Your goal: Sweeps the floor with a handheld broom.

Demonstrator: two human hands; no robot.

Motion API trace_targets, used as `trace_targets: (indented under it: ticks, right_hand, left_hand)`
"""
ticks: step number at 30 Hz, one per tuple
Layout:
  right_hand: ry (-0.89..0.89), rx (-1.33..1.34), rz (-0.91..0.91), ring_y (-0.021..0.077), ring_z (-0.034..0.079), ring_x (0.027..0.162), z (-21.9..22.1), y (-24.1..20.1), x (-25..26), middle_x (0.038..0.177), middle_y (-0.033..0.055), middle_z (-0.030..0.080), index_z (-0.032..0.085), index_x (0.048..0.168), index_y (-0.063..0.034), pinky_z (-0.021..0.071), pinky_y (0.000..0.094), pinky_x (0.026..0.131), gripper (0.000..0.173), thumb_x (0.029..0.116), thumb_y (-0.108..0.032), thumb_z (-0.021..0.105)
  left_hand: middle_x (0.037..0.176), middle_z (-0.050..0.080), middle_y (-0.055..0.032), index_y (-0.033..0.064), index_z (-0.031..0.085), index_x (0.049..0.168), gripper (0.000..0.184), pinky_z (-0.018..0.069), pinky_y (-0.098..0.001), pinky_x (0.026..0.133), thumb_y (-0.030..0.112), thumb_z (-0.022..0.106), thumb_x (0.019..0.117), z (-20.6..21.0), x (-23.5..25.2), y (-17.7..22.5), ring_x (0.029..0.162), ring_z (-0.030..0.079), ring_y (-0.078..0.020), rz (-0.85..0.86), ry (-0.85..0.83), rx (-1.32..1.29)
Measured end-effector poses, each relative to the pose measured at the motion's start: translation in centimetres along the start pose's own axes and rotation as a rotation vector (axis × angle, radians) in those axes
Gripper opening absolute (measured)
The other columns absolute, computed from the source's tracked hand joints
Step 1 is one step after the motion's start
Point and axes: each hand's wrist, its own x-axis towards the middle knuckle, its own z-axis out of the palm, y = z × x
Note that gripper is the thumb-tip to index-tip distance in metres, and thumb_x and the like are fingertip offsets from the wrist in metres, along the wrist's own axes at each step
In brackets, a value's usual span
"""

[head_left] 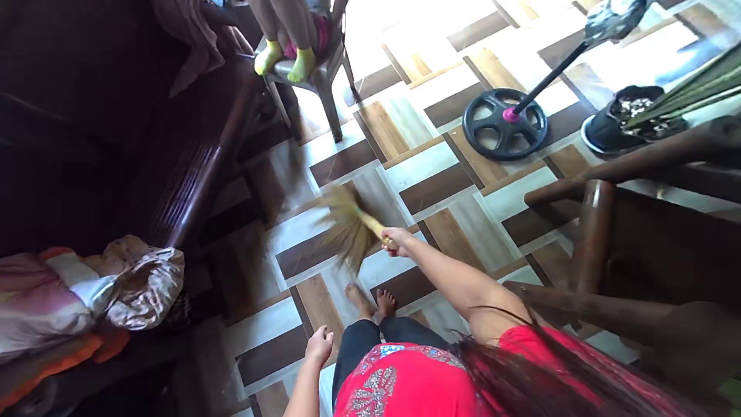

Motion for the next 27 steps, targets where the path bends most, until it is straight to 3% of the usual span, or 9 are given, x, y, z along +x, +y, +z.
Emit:
trace_targets:
  ticks: [2, 5, 9, 12, 14, 18, 21, 23, 27]
  right_hand:
    - [0.072, -0.094, -0.084, 0.0132, 0.052, 0.059, -1.0, -0.2, 1.2, 0.084, 0.0077, 0.055, 0.050, 0.132, -0.0050, 0.0460, 0.0266, 0.054, 0.037, 0.1059, -0.031, 0.054]
    - [0.102, -0.243, -0.131, 0.0238, 0.058, 0.079, -0.2, 0.4, 0.9, 0.114, 0.0205, 0.057, 0.021, 0.159, -0.0105, 0.0509, 0.0367, 0.068, 0.077, 0.1010, -0.032, 0.067]
    - [0.010, -0.377, -0.098, 0.0257, 0.062, 0.086, 3.5, 2.9, -3.1, 0.130, 0.0237, 0.052, -0.005, 0.163, -0.0151, 0.0539, 0.0400, 0.071, 0.098, 0.0964, -0.019, 0.067]
    - [-0.153, -0.443, -0.041, 0.0220, 0.061, 0.077, 5.4, 4.4, -7.6, 0.121, 0.0194, 0.054, 0.001, 0.162, -0.0180, 0.0534, 0.0388, 0.066, 0.093, 0.0953, -0.013, 0.065]
    - [-0.315, -0.451, 0.029, 0.0168, 0.057, 0.066, 6.7, 4.4, -10.7, 0.101, 0.0109, 0.056, 0.013, 0.160, -0.0189, 0.0509, 0.0343, 0.059, 0.080, 0.0970, -0.010, 0.062]
    - [-0.653, -0.490, 0.204, 0.0103, 0.054, 0.055, 12.5, 2.8, -13.6, 0.079, 0.0025, 0.055, 0.038, 0.138, -0.0143, 0.0490, 0.0257, 0.050, 0.038, 0.1028, -0.011, 0.050]
    - [-0.709, -0.566, 0.258, 0.0077, 0.051, 0.050, 20.6, 2.7, -11.6, 0.072, 0.0012, 0.057, 0.053, 0.113, -0.0112, 0.0453, 0.0234, 0.047, 0.013, 0.1037, -0.019, 0.047]
    - [-0.711, -0.654, 0.244, 0.0079, 0.050, 0.049, 27.1, 3.1, -9.8, 0.068, 0.0004, 0.058, 0.058, 0.104, -0.0096, 0.0447, 0.0243, 0.048, 0.016, 0.1039, -0.024, 0.050]
    - [-0.731, -0.885, 0.137, 0.0094, 0.046, 0.059, 39.3, 3.5, -6.9, 0.079, 0.0016, 0.054, 0.058, 0.116, -0.0077, 0.0415, 0.0271, 0.056, 0.023, 0.1040, -0.027, 0.053]
  left_hand:
    - [0.141, 0.060, -0.0262, -0.0003, 0.048, 0.150, 0.046, 0.0401, -0.0539, 0.115, 0.022, 0.049, 0.1095, 0.4, -0.3, -1.1, 0.134, 0.056, -0.0386, -0.031, -0.003, -0.014]
    - [0.142, 0.059, -0.0268, -0.0013, 0.049, 0.149, 0.045, 0.0391, -0.0532, 0.116, 0.021, 0.049, 0.1093, 0.5, -0.6, -2.3, 0.136, 0.055, -0.0389, -0.057, -0.006, -0.036]
    - [0.143, 0.058, -0.0256, -0.0016, 0.048, 0.150, 0.046, 0.0386, -0.0527, 0.117, 0.021, 0.047, 0.1097, 0.0, -0.2, -3.4, 0.137, 0.054, -0.0373, -0.060, -0.023, -0.084]
    - [0.144, 0.058, -0.0252, -0.0004, 0.047, 0.151, 0.047, 0.0389, -0.0532, 0.117, 0.022, 0.047, 0.1095, -0.8, 0.9, -4.0, 0.137, 0.054, -0.0372, -0.054, -0.039, -0.123]
    - [0.143, 0.058, -0.0250, 0.0003, 0.047, 0.151, 0.047, 0.0416, -0.0538, 0.114, 0.023, 0.047, 0.1095, -1.5, 1.8, -4.1, 0.135, 0.056, -0.0373, -0.050, -0.055, -0.148]
    - [0.144, 0.057, -0.0248, 0.0016, 0.047, 0.152, 0.048, 0.0404, -0.0545, 0.116, 0.024, 0.048, 0.1090, -4.4, 2.8, -3.4, 0.137, 0.055, -0.0376, -0.009, -0.083, -0.132]
    - [0.137, 0.061, -0.0268, -0.0034, 0.054, 0.143, 0.044, 0.0420, -0.0541, 0.114, 0.023, 0.048, 0.1086, -6.9, 2.7, -3.3, 0.131, 0.058, -0.0375, 0.124, -0.058, -0.110]
    - [0.123, 0.068, -0.0261, -0.0070, 0.064, 0.127, 0.039, 0.0472, -0.0512, 0.107, 0.023, 0.059, 0.1021, -7.7, 2.4, -4.6, 0.120, 0.064, -0.0349, 0.251, 0.088, -0.243]
    - [0.141, 0.058, -0.0293, -0.0057, 0.050, 0.147, 0.046, 0.0399, -0.0519, 0.117, 0.020, 0.049, 0.1083, -11.1, 2.5, -7.2, 0.134, 0.056, -0.0389, 0.141, 0.015, -0.187]
